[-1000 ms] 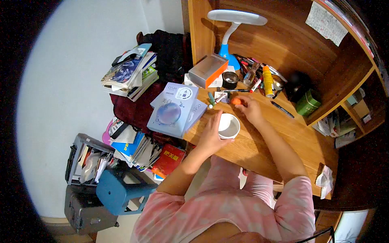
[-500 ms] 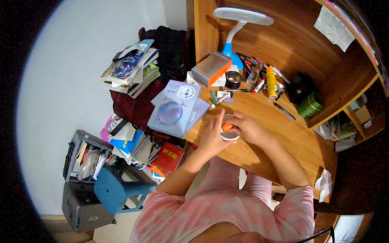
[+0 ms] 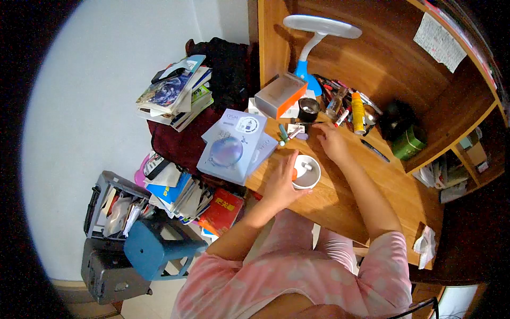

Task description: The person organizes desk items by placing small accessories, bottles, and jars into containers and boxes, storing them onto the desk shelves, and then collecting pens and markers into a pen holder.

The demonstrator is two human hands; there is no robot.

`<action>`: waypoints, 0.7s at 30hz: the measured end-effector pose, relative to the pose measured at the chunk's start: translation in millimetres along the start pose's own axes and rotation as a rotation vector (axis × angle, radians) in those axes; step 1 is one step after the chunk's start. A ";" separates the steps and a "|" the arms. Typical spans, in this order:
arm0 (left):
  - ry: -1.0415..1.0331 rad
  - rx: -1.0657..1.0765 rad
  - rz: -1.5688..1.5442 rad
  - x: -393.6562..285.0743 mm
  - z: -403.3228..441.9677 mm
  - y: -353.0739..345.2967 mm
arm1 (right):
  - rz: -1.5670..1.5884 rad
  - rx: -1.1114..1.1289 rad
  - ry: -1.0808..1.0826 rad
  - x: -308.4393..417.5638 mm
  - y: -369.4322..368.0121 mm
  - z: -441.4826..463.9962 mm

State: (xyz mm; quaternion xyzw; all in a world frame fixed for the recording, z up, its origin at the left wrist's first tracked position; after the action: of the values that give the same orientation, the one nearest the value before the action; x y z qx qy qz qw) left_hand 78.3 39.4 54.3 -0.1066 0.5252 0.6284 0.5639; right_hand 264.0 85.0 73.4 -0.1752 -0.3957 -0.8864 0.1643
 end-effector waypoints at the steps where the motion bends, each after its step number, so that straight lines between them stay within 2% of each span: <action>1: 0.001 0.009 0.020 -2.2 -0.1 2.1 | -0.017 0.041 -0.018 -6.1 -8.9 1.8; 3: -0.044 -0.027 -0.003 -2.1 -0.1 1.4 | -0.050 0.124 -0.053 -9.6 -24.2 6.4; 6: -0.038 -0.018 0.011 1.1 -1.7 -1.2 | -0.139 0.107 0.113 19.2 -30.8 10.7; 10: 0.038 0.051 0.013 7.8 -3.0 -6.2 | -0.195 0.185 0.157 22.3 -47.9 6.7; 13: 0.006 0.029 0.016 -0.3 -1.8 0.0 | -0.216 0.189 0.195 22.7 -53.5 3.7; 19: -0.028 -0.001 -0.042 6.2 -4.0 -5.6 | -0.285 0.099 0.054 20.5 -30.4 -5.0; 21: -0.020 -0.002 -0.051 7.1 -5.1 -6.6 | -0.291 0.053 0.132 23.2 -20.7 -12.4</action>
State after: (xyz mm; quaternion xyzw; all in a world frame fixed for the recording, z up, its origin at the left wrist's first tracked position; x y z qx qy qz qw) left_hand 79.0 38.4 43.5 -0.1144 0.5159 0.6153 0.5850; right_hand 232.3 85.2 62.5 -0.0531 -0.4285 -0.8997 0.0641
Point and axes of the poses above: each hand's wrist, its own z-axis towards the middle knuckle, its own y-axis out of the back of the hand, x = y × z, the point moved 10 cm from there along z, towards the middle knuckle, and after that the axes turned 13 degrees about -x, right-handed, at the moved point
